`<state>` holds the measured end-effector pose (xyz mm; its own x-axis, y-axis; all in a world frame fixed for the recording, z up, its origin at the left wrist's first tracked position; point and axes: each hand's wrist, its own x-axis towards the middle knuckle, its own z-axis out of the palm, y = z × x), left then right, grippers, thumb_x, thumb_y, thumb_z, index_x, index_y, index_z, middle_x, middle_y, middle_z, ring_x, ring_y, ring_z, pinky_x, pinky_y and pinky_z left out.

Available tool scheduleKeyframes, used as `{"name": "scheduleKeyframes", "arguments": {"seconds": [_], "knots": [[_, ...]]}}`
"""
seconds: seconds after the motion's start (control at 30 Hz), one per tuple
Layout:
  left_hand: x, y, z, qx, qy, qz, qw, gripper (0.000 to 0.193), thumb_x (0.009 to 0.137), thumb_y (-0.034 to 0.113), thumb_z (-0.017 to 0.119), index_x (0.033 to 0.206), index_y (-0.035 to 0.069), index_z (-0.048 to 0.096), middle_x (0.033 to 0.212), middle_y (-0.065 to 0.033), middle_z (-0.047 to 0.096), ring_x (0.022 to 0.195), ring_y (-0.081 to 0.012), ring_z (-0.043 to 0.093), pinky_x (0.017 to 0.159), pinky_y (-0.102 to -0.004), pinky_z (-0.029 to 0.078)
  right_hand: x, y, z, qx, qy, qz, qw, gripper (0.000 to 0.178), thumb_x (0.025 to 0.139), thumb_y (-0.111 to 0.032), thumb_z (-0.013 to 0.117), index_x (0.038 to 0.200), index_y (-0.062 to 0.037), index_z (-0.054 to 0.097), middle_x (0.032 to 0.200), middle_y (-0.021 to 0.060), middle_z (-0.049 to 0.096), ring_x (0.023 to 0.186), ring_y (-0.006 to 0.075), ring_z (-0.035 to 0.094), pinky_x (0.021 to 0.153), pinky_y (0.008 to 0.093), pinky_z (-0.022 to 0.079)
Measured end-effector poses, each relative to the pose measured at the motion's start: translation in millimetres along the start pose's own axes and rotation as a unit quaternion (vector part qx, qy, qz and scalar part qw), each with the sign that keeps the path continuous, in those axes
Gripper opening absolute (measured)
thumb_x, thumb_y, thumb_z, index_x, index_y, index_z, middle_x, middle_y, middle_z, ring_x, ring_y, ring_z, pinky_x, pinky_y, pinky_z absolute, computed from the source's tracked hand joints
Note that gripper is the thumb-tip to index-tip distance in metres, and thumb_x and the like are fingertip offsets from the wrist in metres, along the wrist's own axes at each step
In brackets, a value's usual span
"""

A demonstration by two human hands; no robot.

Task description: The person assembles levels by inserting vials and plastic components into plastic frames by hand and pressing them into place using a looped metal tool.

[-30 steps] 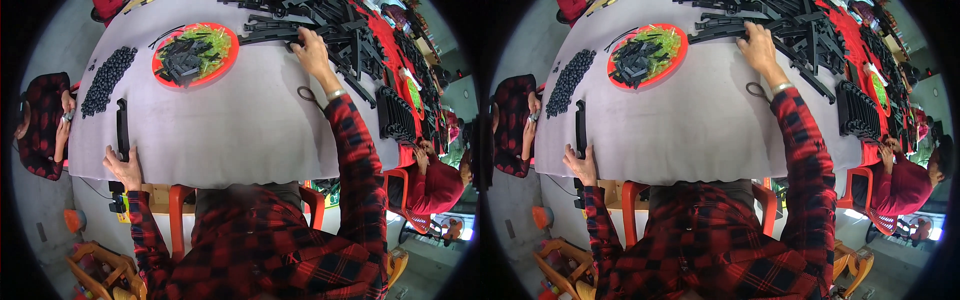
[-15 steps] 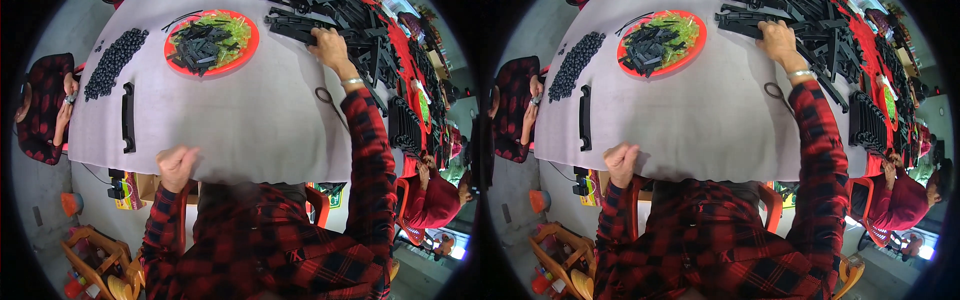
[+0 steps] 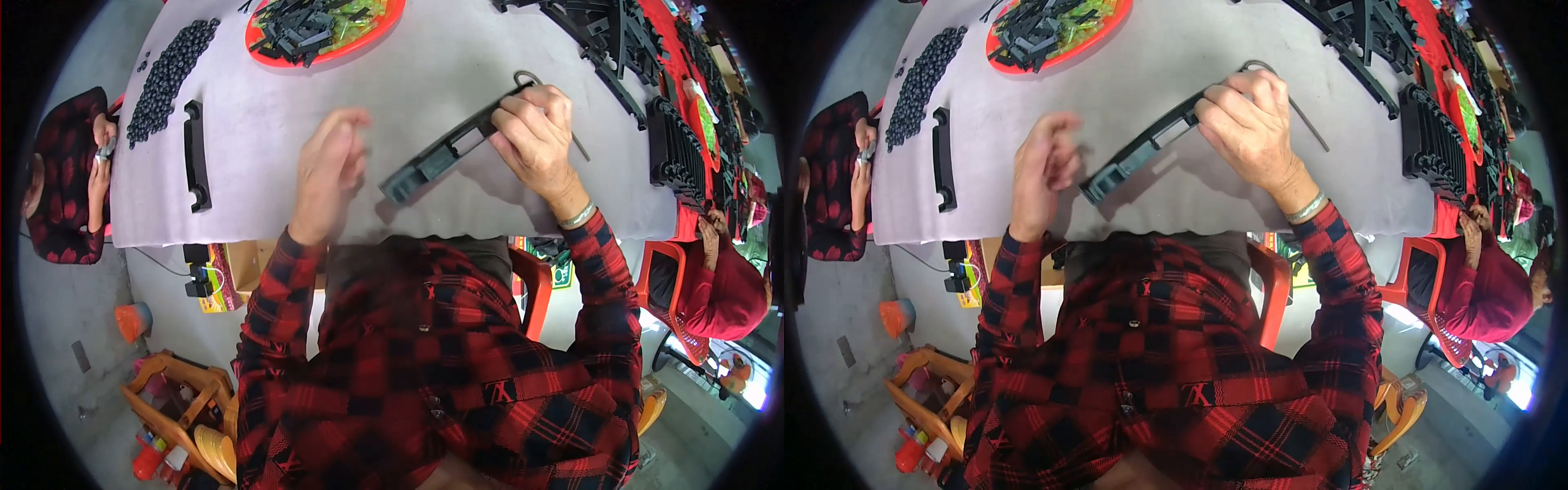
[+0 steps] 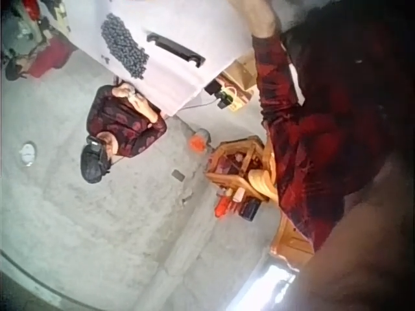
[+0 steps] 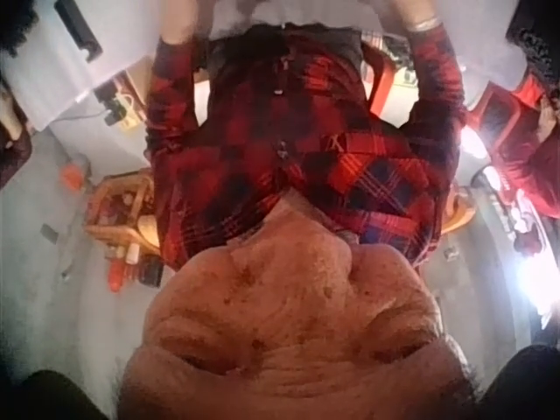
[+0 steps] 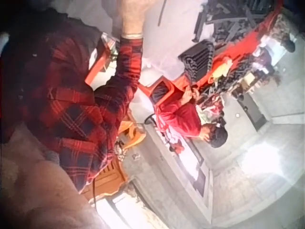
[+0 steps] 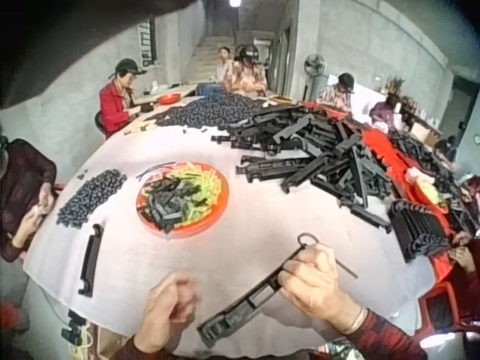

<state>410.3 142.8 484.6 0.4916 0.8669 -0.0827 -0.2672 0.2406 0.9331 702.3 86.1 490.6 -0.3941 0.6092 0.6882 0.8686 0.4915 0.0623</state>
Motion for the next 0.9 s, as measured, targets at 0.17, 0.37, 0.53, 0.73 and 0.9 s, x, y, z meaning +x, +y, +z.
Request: {"name": "scheduleKeyframes", "arguments": {"seconds": [0.17,0.37,0.53,0.73,0.9], "knots": [[4,-5,23,0.058,-0.064,-0.072,0.994,0.043,0.103,0.023,0.057,0.14,0.005,0.046,0.081,0.0037,0.048,0.066,-0.0061,0.047,0.056,-0.0219,0.036,3,-2,29,0.046,-0.02,-0.015,0.999,0.029,0.066,-0.013,0.076,0.092,-0.0106,0.064,0.105,0.0023,0.063,0.105,0.0255,0.059,0.094,0.0431,0.045],[-8,-45,38,0.2,-0.091,-0.019,0.975,0.051,0.099,0.01,0.063,0.143,-0.001,0.041,0.089,-0.0012,0.052,0.073,-0.0076,0.052,0.063,-0.0256,0.044,6,-22,52,0.093,-0.058,-0.046,0.993,0.022,0.073,-0.011,0.069,0.095,-0.0073,0.065,0.111,0.0049,0.065,0.11,0.026,0.06,0.096,0.0436,0.046],[-8,-57,38,0.246,-0.109,0.13,0.954,0.055,0.092,0.003,0.066,0.143,0.0,0.044,0.092,-0.0087,0.054,0.077,-0.0178,0.058,0.067,-0.0308,0.049,9,-28,56,0.174,-0.102,-0.027,0.979,0.029,0.075,-0.007,0.068,0.104,-0.0054,0.069,0.124,0.0089,0.064,0.11,0.0275,0.06,0.094,0.0398,0.048],[6,-20,21,0.579,-0.049,0.232,0.78,0.07,0.064,0.015,0.088,0.129,0.009,0.062,0.114,-0.0122,0.056,0.102,-0.0333,0.054,0.085,-0.0438,0.049,19,-29,62,0.26,-0.128,0.008,0.957,0.036,0.075,0.0,0.069,0.111,-0.004,0.068,0.124,0.0114,0.063,0.108,0.0326,0.061,0.091,0.0407,0.052],[26,-26,2,0.561,-0.064,0.303,0.767,0.065,0.063,0.015,0.088,0.124,0.011,0.065,0.122,-0.0141,0.053,0.112,-0.0377,0.05,0.094,-0.0458,0.047,23,-17,71,0.298,-0.123,0.049,0.945,0.034,0.077,0.006,0.064,0.109,-0.0046,0.067,0.113,0.0115,0.064,0.099,0.034,0.063,0.086,0.0405,0.054]]}}
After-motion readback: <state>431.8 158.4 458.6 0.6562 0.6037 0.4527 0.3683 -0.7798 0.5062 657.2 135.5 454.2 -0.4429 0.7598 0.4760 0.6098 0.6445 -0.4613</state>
